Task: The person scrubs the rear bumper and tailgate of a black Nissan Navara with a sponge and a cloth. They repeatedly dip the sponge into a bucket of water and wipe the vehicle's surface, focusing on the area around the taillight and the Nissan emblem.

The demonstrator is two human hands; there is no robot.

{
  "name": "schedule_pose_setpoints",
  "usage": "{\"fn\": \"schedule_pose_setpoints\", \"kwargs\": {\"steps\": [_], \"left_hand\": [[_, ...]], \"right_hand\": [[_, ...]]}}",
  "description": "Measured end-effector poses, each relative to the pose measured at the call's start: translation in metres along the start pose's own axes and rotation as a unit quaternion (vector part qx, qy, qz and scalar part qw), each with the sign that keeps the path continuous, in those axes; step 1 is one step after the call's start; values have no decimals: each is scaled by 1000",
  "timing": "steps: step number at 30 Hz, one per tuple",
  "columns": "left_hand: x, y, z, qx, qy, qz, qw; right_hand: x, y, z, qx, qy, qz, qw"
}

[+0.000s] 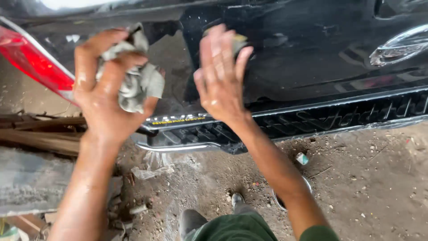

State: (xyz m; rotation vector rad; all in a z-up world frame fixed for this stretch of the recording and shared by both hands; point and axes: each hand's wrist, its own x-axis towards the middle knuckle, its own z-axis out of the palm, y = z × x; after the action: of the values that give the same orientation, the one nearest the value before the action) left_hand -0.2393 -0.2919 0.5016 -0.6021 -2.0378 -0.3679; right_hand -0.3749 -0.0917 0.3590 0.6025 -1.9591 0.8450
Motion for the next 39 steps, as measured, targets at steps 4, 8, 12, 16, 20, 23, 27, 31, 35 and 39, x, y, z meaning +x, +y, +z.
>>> {"fn": "schedule_pose_setpoints", "kwargs": {"steps": [4, 8, 12, 16, 20, 23, 27, 31, 35, 39], "left_hand": [[-30, -89, -10, 186, -77, 148, 968], [-53, -170, -18, 214, -67, 205, 953], [-29, -190, -39, 156, -73, 269, 948], [-52, -259, -33, 63, -50, 300, 951], [-45, -267, -36, -72, -59, 262, 961], [-45, -267, -41, -86, -85, 256, 959], [-46, -268, -36, -68, -86, 270, 957], [-48, -271, -35, -78, -82, 267, 957], [-53, -275, -35, -74, -119, 257, 956], [-53, -272, -34, -45, -106, 266, 957]], "right_hand": [[11, 53, -12, -191, 3, -135, 972], [6, 51, -23, 4, 169, 145, 975], [13, -54, 41, -58, 101, -1, 993], [34, -25, 18, -222, 83, -33, 971], [51, -49, 27, -233, 204, 58, 949], [47, -81, 50, -240, 151, -10, 959], [42, -3, 4, -302, 180, -52, 935], [56, -25, 13, -295, 237, 77, 922], [60, -29, 6, -281, 163, -87, 942], [64, 27, -30, -353, 228, 67, 905]]}}
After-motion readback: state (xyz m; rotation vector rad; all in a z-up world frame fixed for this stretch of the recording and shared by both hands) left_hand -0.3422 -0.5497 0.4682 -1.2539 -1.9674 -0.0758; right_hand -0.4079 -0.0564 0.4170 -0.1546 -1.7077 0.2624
